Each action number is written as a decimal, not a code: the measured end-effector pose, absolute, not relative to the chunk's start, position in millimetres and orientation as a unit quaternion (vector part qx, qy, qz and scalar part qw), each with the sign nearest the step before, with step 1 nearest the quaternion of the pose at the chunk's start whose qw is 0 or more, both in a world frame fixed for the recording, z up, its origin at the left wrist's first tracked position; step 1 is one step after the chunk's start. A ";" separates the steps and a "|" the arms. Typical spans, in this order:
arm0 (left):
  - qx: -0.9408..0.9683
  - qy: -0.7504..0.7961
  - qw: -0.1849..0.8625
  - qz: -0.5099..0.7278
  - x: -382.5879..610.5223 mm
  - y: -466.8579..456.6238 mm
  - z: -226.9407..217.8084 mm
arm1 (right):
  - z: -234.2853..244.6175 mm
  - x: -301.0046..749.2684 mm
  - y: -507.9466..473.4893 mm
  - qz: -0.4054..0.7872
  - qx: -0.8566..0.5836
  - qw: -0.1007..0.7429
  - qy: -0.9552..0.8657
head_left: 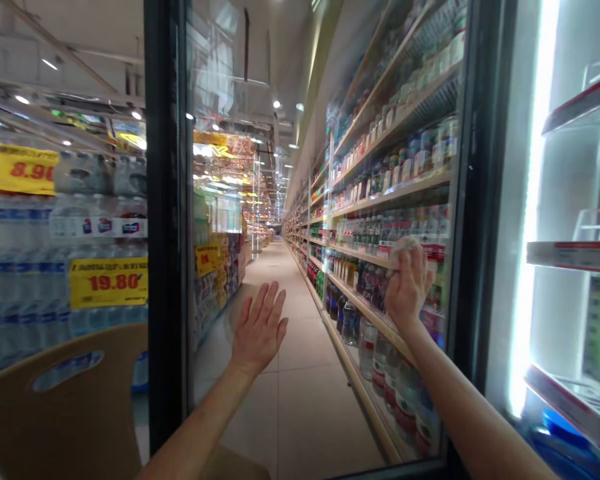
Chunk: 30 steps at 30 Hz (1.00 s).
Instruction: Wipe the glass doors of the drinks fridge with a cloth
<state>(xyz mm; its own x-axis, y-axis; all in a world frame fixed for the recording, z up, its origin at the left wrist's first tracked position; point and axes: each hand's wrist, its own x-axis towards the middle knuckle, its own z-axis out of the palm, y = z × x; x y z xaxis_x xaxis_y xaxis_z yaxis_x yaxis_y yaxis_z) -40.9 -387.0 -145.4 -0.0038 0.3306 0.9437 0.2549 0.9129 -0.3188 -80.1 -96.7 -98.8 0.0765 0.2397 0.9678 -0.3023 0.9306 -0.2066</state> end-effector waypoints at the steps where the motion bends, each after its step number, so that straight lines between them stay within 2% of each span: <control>1: -0.206 -0.709 0.673 0.025 -41.1 -386.7 -145.7 | -91.0 -83.2 -86.6 0.233 -0.035 0.735 -0.635; 3: -0.207 -0.709 0.674 0.023 -41.6 -386.6 -145.8 | -79.8 -85.2 -89.8 0.269 -0.072 0.736 -0.617; 4: -0.207 -0.707 0.675 0.024 -41.9 -386.9 -145.7 | -78.3 -83.8 -102.1 0.248 -0.042 0.740 -0.624; 7: -0.210 -0.701 0.681 0.028 -42.4 -388.4 -145.4 | -89.0 -74.4 -148.4 0.090 0.167 0.718 -0.669; 9: -0.209 -0.700 0.682 0.029 -42.6 -388.9 -145.5 | -99.7 -70.1 -155.0 0.018 0.256 0.684 -0.683; 11: -0.208 -0.702 0.681 0.031 -42.5 -388.6 -145.9 | -103.1 -71.7 -133.0 0.048 0.210 0.693 -0.688; 15: -0.204 -0.703 0.681 0.034 -41.6 -386.6 -146.1 | -85.2 -83.3 -87.8 0.251 -0.051 0.729 -0.634; 17: -0.204 -0.703 0.680 0.033 -41.1 -386.6 -145.6 | -78.9 -83.6 -104.3 0.256 -0.039 0.732 -0.630; 21: -0.208 -0.703 0.679 0.031 -41.3 -388.5 -144.8 | -89.5 -74.6 -163.6 0.080 0.196 0.698 -0.684; 23: -0.207 -0.704 0.678 0.035 -41.6 -388.9 -144.9 | -94.9 -73.4 -160.0 0.051 0.226 0.686 -0.690; 28: -0.202 -0.704 0.680 0.041 -41.6 -386.9 -146.1 | -72.2 -83.5 -98.0 0.260 -0.051 0.746 -0.611; 30: -0.203 -0.702 0.681 0.038 -41.6 -386.9 -146.0 | -63.7 -83.1 -109.2 0.277 -0.064 0.746 -0.602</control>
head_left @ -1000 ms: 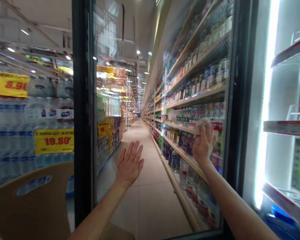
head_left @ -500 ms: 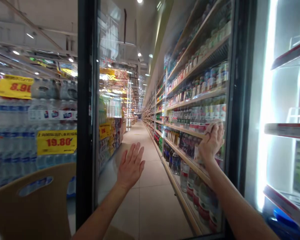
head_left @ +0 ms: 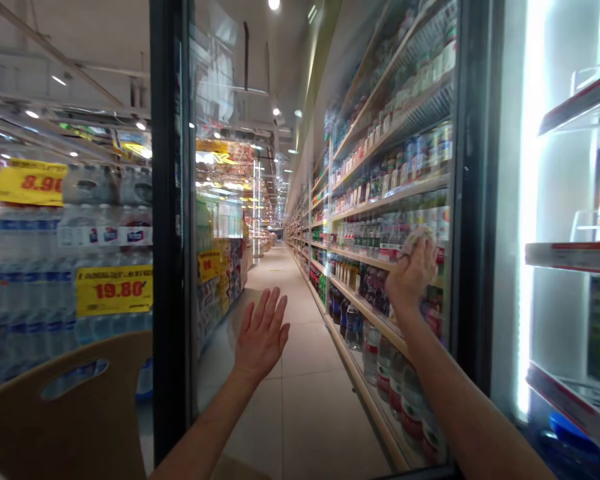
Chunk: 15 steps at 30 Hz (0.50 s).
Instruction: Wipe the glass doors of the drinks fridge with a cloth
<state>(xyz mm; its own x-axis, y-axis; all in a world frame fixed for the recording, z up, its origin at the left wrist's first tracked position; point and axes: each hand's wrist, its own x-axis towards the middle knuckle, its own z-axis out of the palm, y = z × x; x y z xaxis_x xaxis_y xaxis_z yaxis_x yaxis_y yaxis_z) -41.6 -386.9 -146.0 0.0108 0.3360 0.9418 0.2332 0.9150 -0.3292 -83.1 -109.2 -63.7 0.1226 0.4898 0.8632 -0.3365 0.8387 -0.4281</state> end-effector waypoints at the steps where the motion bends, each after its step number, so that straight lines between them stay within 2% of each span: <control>1: -0.204 -0.701 0.682 0.037 -41.6 -387.4 -145.8 | -63.5 -81.2 -124.0 0.245 -0.020 0.747 -0.617; 4: -0.207 -0.701 0.682 0.041 -41.6 -389.2 -145.2 | -75.5 -73.6 -169.0 0.070 0.195 0.715 -0.668; 6: -0.206 -0.701 0.681 0.046 -41.2 -389.8 -145.1 | -84.3 -71.5 -170.1 0.010 0.260 0.687 -0.679; 8: -0.205 -0.701 0.681 0.050 -40.8 -389.4 -145.5 | -84.8 -73.6 -143.6 0.059 0.193 0.703 -0.682; 12: -0.203 -0.705 0.678 0.049 -40.6 -388.0 -146.3 | -66.8 -81.1 -94.7 0.237 -0.052 0.733 -0.636; 15: -0.205 -0.707 0.675 0.048 -41.3 -388.9 -146.4 | -69.3 -76.5 -122.1 0.186 0.007 0.735 -0.652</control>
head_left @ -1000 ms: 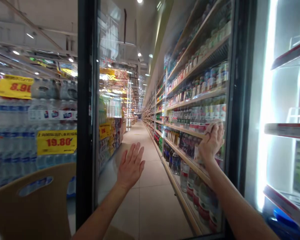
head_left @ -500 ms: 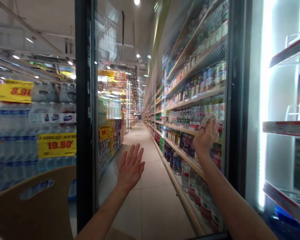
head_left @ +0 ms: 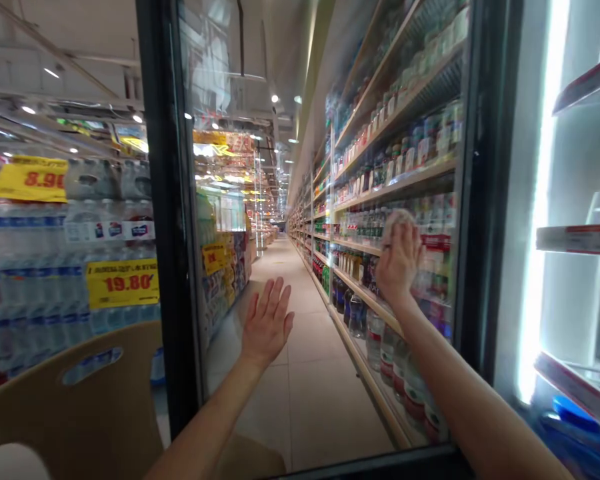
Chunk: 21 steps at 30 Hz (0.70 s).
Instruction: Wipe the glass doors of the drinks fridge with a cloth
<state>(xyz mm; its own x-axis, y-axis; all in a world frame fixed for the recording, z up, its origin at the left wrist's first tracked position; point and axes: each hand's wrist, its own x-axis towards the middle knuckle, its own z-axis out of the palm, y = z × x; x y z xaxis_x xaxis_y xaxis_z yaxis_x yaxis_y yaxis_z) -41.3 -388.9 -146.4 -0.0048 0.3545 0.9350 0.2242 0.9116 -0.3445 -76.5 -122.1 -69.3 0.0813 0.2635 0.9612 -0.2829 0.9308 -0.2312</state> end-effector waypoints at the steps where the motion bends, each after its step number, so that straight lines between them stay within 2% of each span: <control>1: -0.205 -0.707 0.675 0.048 -41.6 -389.5 -146.3 | -75.3 -73.6 -137.2 0.139 0.069 0.730 -0.665; 3: -0.206 -0.707 0.675 0.049 -42.4 -390.7 -146.1 | -89.2 -69.3 -157.6 0.054 0.182 0.708 -0.680; 5: -0.206 -0.706 0.675 0.049 -43.2 -391.2 -146.2 | -96.2 -69.6 -152.8 0.038 0.203 0.702 -0.682; 9: -0.204 -0.706 0.676 0.051 -43.9 -390.2 -146.7 | -71.7 -81.2 -109.2 0.220 -0.009 0.734 -0.643; 11: -0.203 -0.705 0.677 0.054 -43.8 -389.8 -146.5 | -54.9 -83.5 -114.0 0.260 -0.045 0.736 -0.624; 14: -0.204 -0.703 0.679 0.059 -43.1 -390.6 -145.6 | -51.7 -76.5 -161.1 0.146 0.098 0.744 -0.644; 17: -0.202 -0.703 0.680 0.059 -42.0 -391.6 -145.2 | -69.6 -68.5 -189.1 -0.024 0.289 0.695 -0.658; 19: -0.203 -0.704 0.678 0.060 -41.3 -391.4 -145.7 | -77.5 -70.0 -171.6 -0.018 0.285 0.698 -0.657; 21: -0.205 -0.707 0.675 0.060 -40.8 -390.7 -146.3 | -74.6 -77.1 -138.9 0.098 0.159 0.738 -0.648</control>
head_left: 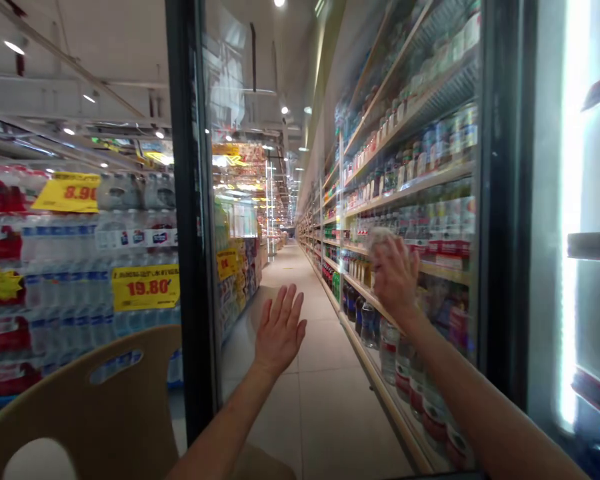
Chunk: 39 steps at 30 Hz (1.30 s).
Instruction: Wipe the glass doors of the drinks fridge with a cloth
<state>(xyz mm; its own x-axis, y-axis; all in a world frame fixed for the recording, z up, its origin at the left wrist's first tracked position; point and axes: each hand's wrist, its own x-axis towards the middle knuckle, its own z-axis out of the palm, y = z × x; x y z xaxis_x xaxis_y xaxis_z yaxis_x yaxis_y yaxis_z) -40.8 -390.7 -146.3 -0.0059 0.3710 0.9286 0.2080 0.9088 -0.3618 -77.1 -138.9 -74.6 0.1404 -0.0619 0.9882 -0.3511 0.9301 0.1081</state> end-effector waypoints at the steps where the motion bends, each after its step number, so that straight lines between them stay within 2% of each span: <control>1: -0.204 -0.708 0.674 0.060 -40.7 -390.3 -146.6 | -70.2 -81.0 -125.1 0.165 0.085 0.748 -0.637; 3: -0.203 -0.709 0.673 0.059 -40.7 -389.9 -146.8 | -62.4 -84.9 -115.8 0.239 -0.003 0.747 -0.620; 4: -0.203 -0.709 0.673 0.059 -40.8 -389.9 -146.8 | -61.5 -84.1 -121.4 0.238 -0.001 0.744 -0.625; 8: -0.207 -0.706 0.675 0.058 -41.1 -390.8 -146.3 | -81.1 -72.3 -163.1 0.052 0.217 0.715 -0.663; 10: -0.208 -0.705 0.676 0.057 -40.9 -390.8 -146.2 | -92.0 -70.3 -158.1 0.011 0.253 0.705 -0.662; 11: -0.208 -0.706 0.675 0.056 -40.7 -390.5 -146.3 | -94.0 -71.2 -146.7 0.031 0.221 0.714 -0.663; 14: -0.205 -0.709 0.673 0.056 -40.0 -389.4 -146.3 | -87.8 -76.6 -108.4 0.189 0.006 0.736 -0.650; 16: -0.205 -0.709 0.673 0.055 -40.0 -389.1 -146.1 | -84.9 -76.3 -106.4 0.243 -0.059 0.730 -0.637; 17: -0.205 -0.708 0.674 0.054 -40.3 -389.1 -146.0 | -87.2 -74.2 -114.9 0.230 -0.038 0.729 -0.644; 20: -0.208 -0.706 0.675 0.050 -41.7 -389.9 -145.9 | -107.8 -65.7 -152.3 0.070 0.175 0.702 -0.687; 22: -0.209 -0.706 0.675 0.048 -42.6 -390.2 -146.2 | -122.5 -64.3 -158.9 0.002 0.254 0.685 -0.682; 24: -0.209 -0.707 0.674 0.046 -43.1 -389.9 -146.7 | -129.1 -68.5 -142.4 0.040 0.195 0.720 -0.665; 26: -0.207 -0.709 0.673 0.045 -43.2 -389.2 -147.1 | -128.1 -75.1 -119.2 0.138 0.053 0.754 -0.640; 28: -0.205 -0.710 0.673 0.047 -43.2 -388.8 -147.2 | -127.5 -78.1 -111.2 0.208 -0.040 0.756 -0.619; 29: -0.205 -0.709 0.673 0.049 -43.2 -388.8 -147.0 | -129.8 -77.0 -116.0 0.213 -0.041 0.753 -0.622; 33: -0.208 -0.709 0.672 0.050 -43.5 -390.1 -146.0 | -152.8 -64.5 -154.0 0.059 0.208 0.688 -0.692; 35: -0.207 -0.710 0.671 0.049 -43.3 -390.2 -145.8 | -160.1 -63.7 -150.1 0.030 0.249 0.679 -0.690; 39: -0.206 -0.707 0.675 0.051 -42.7 -388.4 -146.2 | -153.8 -75.6 -108.2 0.179 0.008 0.760 -0.625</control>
<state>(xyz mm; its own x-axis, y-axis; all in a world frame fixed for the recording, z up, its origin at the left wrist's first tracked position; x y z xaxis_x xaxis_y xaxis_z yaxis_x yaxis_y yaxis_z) -42.7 -388.4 -146.2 -0.0044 0.3608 0.9326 0.2226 0.9096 -0.3508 -75.6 -108.2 -153.8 0.1557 0.2623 0.9523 -0.2828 0.9356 -0.2115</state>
